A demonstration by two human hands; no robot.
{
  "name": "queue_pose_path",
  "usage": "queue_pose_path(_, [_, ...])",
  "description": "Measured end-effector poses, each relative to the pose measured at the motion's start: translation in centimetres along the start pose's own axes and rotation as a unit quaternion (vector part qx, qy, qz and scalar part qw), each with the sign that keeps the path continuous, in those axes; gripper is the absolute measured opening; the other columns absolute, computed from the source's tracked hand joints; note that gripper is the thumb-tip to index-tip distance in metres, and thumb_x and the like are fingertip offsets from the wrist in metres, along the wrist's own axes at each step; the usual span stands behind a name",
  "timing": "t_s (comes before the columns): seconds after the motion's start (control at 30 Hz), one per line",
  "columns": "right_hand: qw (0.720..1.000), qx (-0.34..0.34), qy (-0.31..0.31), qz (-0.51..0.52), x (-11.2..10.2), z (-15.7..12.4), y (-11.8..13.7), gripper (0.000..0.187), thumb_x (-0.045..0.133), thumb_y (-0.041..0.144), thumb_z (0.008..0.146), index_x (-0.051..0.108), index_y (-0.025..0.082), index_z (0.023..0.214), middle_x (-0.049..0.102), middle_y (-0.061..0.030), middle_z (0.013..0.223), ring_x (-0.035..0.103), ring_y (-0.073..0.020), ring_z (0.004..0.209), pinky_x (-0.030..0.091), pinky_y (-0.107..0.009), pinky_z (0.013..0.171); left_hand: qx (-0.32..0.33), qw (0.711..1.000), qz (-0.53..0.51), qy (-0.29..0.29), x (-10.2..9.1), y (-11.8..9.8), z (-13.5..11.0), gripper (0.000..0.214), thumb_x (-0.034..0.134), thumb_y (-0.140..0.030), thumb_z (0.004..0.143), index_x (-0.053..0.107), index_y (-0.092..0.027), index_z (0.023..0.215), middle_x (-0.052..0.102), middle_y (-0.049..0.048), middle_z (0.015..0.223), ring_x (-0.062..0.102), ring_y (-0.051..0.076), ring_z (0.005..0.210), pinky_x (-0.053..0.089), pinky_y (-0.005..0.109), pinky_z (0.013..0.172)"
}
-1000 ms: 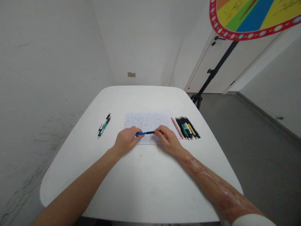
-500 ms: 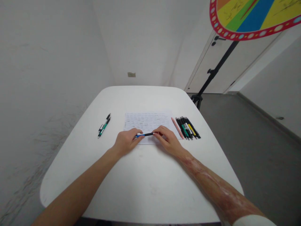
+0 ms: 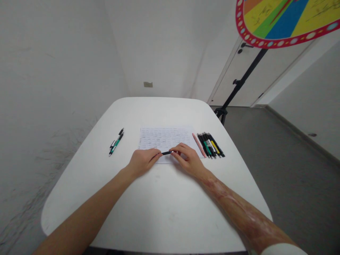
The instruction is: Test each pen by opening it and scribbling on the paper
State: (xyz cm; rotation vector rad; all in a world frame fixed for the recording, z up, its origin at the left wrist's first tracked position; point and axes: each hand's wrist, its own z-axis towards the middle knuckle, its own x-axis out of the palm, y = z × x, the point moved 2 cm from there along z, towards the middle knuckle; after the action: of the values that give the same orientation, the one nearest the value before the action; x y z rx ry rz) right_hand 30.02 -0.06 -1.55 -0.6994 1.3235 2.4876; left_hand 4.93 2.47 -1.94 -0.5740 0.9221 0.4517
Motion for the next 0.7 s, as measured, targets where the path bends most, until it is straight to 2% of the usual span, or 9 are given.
queue_pose_path(0.1, [1.0,-0.004,-0.02,0.006,0.0,-0.11,-0.01,0.016,0.063,0.033,0.112,0.076,0.026,0.117,0.074,-0.0062,0.099,0.069,-0.0227,0.09,0.055,-0.04,0.082,-0.009,1.0,0.001,0.001,0.05,0.12,-0.06,0.042,0.044,-0.047,0.119,0.074,-0.022,0.104,0.082,0.0006,0.086,0.074,0.015,0.071,0.048,0.027,0.064])
queue_pose_path(0.23, [0.999,0.011,-0.041,0.01,-0.05,-0.27,-0.15,0.016,0.061,0.032,0.111,0.075,0.026,0.117,0.076,-0.0074,0.103,0.07,-0.0226,0.091,0.057,-0.038,0.079,-0.018,1.0,-0.013,-0.006,0.07,0.18,-0.12,0.04,0.053,-0.057,0.115,0.075,-0.023,0.113,0.083,0.0002,0.09,0.075,0.016,0.073,0.048,0.027,0.064])
queue_pose_path(0.47, [0.997,0.013,-0.074,0.003,0.01,-0.44,-0.32,0.014,0.062,0.026,0.106,0.074,0.025,0.114,0.074,-0.005,0.094,0.069,-0.0199,0.085,0.054,-0.031,0.067,-0.025,0.999,-0.01,0.017,0.22,0.2,-0.18,0.035,0.05,-0.046,0.118,0.076,-0.024,0.117,0.085,0.0018,0.101,0.079,0.018,0.084,0.053,0.027,0.07])
queue_pose_path(0.7, [0.997,0.025,-0.076,-0.006,0.08,-0.43,-0.53,0.014,0.064,0.024,0.105,0.074,0.026,0.114,0.075,-0.0044,0.095,0.07,-0.0196,0.082,0.052,-0.029,0.062,0.017,1.0,0.001,-0.013,-0.12,-0.28,0.26,0.031,0.045,-0.034,0.119,0.069,-0.022,0.133,0.083,0.0045,0.108,0.079,0.019,0.092,0.058,0.031,0.078])
